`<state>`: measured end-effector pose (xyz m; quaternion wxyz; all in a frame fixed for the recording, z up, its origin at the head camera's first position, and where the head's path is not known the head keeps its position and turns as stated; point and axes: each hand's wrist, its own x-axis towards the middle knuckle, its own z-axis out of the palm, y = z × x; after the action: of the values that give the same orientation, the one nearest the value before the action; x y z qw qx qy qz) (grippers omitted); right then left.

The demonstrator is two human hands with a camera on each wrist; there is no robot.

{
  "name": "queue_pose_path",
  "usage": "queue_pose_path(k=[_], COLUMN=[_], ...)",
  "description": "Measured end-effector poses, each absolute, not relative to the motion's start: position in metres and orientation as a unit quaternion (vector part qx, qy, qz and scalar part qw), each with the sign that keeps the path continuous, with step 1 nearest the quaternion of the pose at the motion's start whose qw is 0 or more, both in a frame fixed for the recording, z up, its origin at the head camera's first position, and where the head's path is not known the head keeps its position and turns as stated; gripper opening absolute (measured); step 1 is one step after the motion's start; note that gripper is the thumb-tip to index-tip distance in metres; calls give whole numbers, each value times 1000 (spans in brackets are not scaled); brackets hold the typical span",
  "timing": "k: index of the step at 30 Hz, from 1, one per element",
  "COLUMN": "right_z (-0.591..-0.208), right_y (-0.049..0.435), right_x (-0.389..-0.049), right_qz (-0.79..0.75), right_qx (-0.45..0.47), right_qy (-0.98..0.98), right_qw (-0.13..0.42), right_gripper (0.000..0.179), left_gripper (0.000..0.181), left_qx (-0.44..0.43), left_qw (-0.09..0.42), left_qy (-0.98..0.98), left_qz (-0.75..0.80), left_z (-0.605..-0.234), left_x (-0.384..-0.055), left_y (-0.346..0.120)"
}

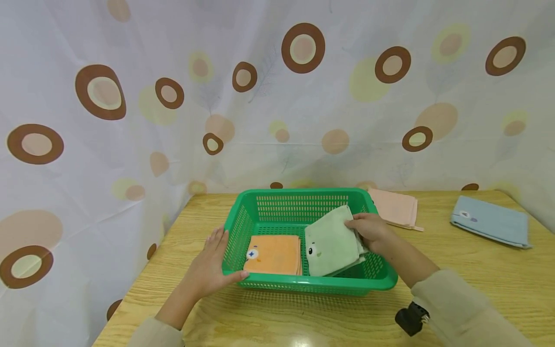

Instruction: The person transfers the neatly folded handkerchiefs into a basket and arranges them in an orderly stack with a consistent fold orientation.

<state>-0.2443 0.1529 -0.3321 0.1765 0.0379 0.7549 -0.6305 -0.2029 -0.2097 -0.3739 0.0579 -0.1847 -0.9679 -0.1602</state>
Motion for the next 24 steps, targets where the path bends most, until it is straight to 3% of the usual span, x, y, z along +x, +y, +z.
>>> queue_pose_path(k=[11, 24], right_z=[-340, -345], right_y=[145, 139], right_x=[-246, -248], right_qz=[-599, -566], right_qx=[37, 28], right_qy=[784, 798], right_qw=[159, 204], right_gripper=[34, 39], left_gripper=[105, 105], left_qx=[-186, -184], left_qw=[61, 59], left_qy=[-967, -968], left_qz=[-161, -163], left_z=[-374, -375], left_x=[-202, -204], left_y=[-210, -210])
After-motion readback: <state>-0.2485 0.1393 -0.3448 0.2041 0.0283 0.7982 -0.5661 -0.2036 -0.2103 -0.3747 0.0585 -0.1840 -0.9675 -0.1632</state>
